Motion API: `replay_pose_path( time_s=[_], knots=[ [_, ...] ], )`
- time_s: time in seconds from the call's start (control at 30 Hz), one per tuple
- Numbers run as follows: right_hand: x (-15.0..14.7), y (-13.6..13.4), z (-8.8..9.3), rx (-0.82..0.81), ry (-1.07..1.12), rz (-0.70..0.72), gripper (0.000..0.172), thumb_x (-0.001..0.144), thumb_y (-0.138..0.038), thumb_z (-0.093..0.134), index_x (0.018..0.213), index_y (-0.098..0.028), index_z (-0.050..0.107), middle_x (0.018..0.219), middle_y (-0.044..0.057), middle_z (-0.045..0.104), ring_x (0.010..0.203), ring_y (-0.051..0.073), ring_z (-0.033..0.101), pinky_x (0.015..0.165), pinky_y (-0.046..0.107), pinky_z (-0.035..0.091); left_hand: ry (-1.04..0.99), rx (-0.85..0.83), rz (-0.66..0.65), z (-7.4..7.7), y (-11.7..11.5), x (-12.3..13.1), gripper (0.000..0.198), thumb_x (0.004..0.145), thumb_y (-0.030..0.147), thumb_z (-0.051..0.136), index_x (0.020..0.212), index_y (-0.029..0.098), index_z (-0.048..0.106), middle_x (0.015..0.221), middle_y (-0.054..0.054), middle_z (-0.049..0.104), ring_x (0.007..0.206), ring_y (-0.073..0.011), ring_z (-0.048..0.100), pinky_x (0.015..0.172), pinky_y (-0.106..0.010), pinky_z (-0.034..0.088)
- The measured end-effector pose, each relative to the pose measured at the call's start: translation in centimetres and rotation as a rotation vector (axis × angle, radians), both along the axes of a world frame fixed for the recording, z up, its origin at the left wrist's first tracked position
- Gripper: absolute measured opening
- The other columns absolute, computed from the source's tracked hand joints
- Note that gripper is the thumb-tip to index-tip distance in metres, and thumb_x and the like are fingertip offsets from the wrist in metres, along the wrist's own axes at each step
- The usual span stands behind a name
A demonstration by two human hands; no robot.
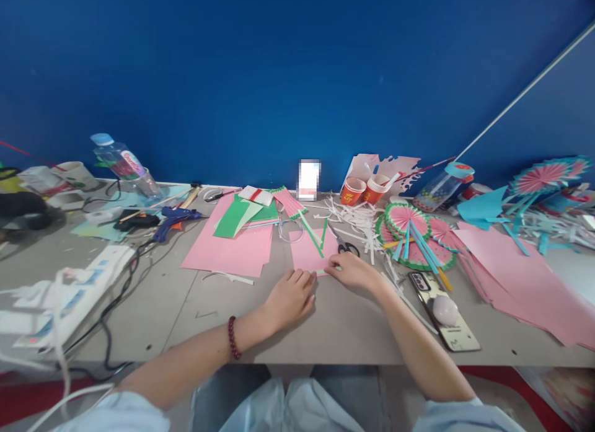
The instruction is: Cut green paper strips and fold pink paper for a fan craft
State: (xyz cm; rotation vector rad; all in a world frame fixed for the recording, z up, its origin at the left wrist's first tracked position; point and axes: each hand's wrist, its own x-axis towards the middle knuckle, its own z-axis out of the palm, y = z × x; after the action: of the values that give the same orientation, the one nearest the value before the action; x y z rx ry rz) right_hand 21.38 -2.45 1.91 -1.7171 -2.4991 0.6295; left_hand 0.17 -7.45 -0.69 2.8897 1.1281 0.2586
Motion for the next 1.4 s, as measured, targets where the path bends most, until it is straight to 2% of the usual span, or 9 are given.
replay_pose_path(
  time_s=[0.43,0.67,0.87,1.03,1.2,1.4],
  knots=[
    [-0.6,-0.6,0.4,0.014,-0.138,-0.053,0.023,0.089,-0.035,0.051,0.088,-0.018,0.066,0.088,0.009,0.067,0.088,0.02,0.061,0.069,0.025,0.034,0.031,0.003,-0.021,0.6,0.2,-0.1,0.043,0.087,0.025,0.043,0.127,0.009,0.045,0.104,-0.011,0.056,0.098,-0.0243,0.049,0.083,-0.037,0.04],
    [-0.7,-0.7,0.7,0.014,-0.199,-0.065,0.025,0.09,-0.037,0.05,0.091,-0.018,0.066,0.094,0.01,0.067,0.09,0.021,0.062,0.069,0.025,0.035,0.04,-0.006,-0.008,0.4,0.1,0.0,0.045,0.085,0.023,0.043,0.128,0.012,0.044,0.106,-0.011,0.057,0.099,-0.0238,0.05,0.084,-0.036,0.039],
    [-0.2,-0.5,1.3,-0.012,-0.236,-0.061,0.033,0.09,-0.044,0.049,0.083,-0.017,0.067,0.089,0.01,0.068,0.085,0.021,0.063,0.063,0.025,0.033,0.03,-0.017,0.003,0.5,0.1,0.0,0.045,0.084,0.023,0.045,0.128,0.012,0.044,0.106,-0.011,0.057,0.099,-0.0236,0.049,0.083,-0.036,0.039],
    [-0.2,-0.4,1.5,-0.024,-0.23,-0.07,0.032,0.09,-0.042,0.049,0.08,-0.018,0.067,0.087,0.009,0.068,0.083,0.019,0.062,0.061,0.025,0.031,0.033,0.015,-0.008,0.4,0.1,0.0,0.047,0.084,0.023,0.047,0.128,0.008,0.045,0.104,-0.011,0.056,0.098,-0.0238,0.049,0.083,-0.036,0.038],
    [-0.2,-0.4,1.1,-0.019,-0.201,-0.084,0.032,0.089,-0.042,0.051,0.075,-0.017,0.066,0.083,0.009,0.068,0.08,0.019,0.062,0.058,0.025,0.029,0.013,0.009,-0.011,0.5,0.4,0.1,0.045,0.086,0.032,0.046,0.125,0.011,0.047,0.105,-0.01,0.055,0.097,-0.0243,0.047,0.084,-0.037,0.037],
    [0.1,-0.3,0.9,-0.026,-0.192,-0.076,0.03,0.089,-0.041,0.05,0.08,-0.017,0.066,0.087,0.009,0.068,0.084,0.019,0.062,0.06,0.025,0.03,0.039,-0.012,-0.063,1.2,1.0,0.5,0.055,0.086,0.043,0.046,0.135,0.018,0.039,0.105,-0.01,0.052,0.1,-0.0263,0.045,0.083,-0.038,0.037]
  ],
)
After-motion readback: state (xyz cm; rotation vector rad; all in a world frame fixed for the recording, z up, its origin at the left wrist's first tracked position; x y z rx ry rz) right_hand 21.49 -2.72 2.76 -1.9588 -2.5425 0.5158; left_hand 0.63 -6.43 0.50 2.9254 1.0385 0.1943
